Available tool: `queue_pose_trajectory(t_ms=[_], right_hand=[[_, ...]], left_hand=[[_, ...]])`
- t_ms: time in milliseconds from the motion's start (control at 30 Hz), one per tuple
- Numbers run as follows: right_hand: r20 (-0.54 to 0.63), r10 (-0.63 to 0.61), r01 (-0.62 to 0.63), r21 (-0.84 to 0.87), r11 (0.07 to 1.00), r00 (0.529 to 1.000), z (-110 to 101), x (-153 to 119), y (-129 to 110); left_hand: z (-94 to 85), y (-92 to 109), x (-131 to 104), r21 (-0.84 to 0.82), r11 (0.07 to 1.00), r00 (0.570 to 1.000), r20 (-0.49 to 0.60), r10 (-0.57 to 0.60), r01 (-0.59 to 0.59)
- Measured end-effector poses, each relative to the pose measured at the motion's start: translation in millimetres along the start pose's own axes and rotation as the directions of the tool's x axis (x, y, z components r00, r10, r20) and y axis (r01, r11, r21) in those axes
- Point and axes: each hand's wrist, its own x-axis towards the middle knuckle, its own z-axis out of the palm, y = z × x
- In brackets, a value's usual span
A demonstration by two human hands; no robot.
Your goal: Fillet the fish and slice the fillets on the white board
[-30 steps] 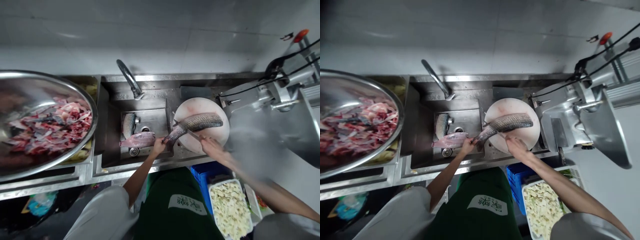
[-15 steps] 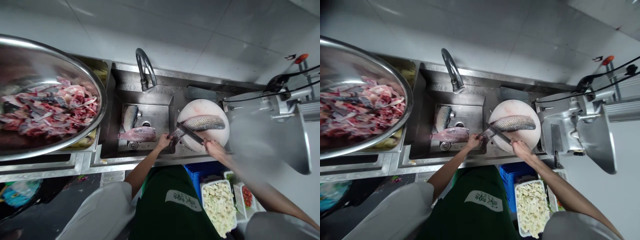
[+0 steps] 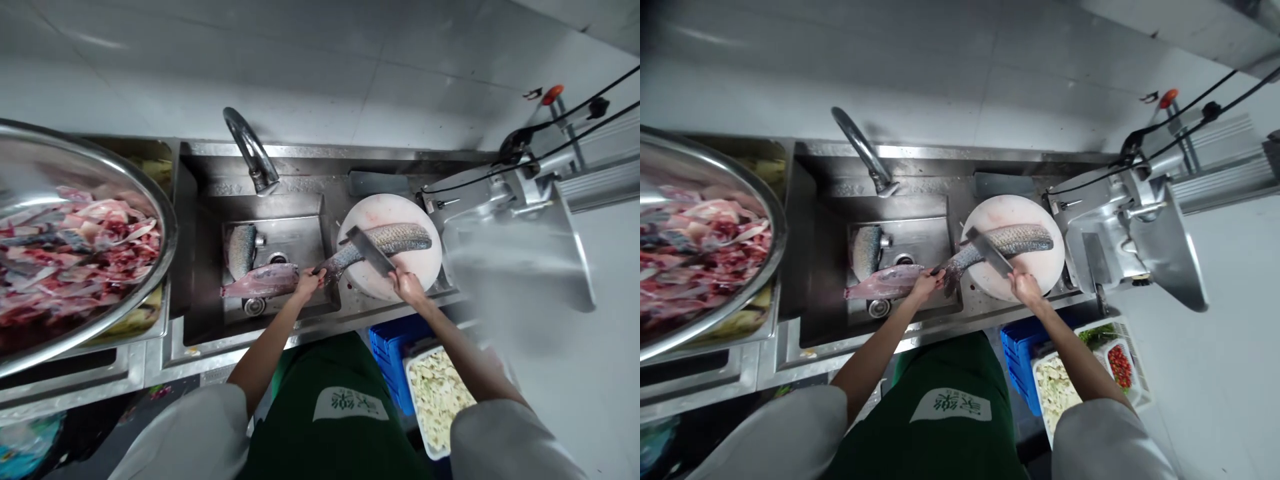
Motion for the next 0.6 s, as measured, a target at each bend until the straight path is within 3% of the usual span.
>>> queue_pose_trajectory(t_ms=[67, 200, 267, 333, 400, 467, 533, 600], right_hand=[[-0.064, 0.132, -0.129, 0.046, 0.991, 0.989, -9, 10, 32], [-0.131, 0.366, -0.350, 0.135, 0.927, 0.921, -36, 22, 91], [-0.134, 0.422, -0.402, 0.152, 0.903, 0.897, -53, 23, 109], [-0.126, 0.450, -0.435, 0.134, 0.891, 0.884, -66, 23, 112], [-0.095, 0.441, -0.435, 0.081, 0.897, 0.892, -71, 23, 98], [-0.056, 0.397, -0.395, 0.041, 0.918, 0.916, -65, 24, 67], [-0.031, 0.343, -0.341, 0.057, 0.938, 0.939, -52, 22, 25], [-0.004, 0.220, -0.219, 0.100, 0.971, 0.975, -38, 16, -21]], left_hand=[[-1.7, 4, 2, 0.036, 0.999, 1.000, -0.010, -0.005, 0.005], [-5.9, 7, 2, 0.146, 0.989, 1.000, -0.018, 0.016, -0.014], [-9.3, 10, 1, 0.227, 0.973, 0.999, -0.028, 0.045, -0.037], [-13.3, 14, 3, 0.332, 0.938, 0.990, -0.061, 0.125, -0.098], [-16.6, 22, 6, 0.419, 0.890, 0.964, -0.105, 0.243, -0.178], [-16.3, 34, 8, 0.502, 0.823, 0.908, -0.157, 0.388, -0.265], [-9.0, 51, 5, 0.601, 0.721, 0.824, -0.172, 0.539, -0.346], [7.8, 76, -9, 0.686, 0.571, 0.697, -0.128, 0.705, -0.451]])
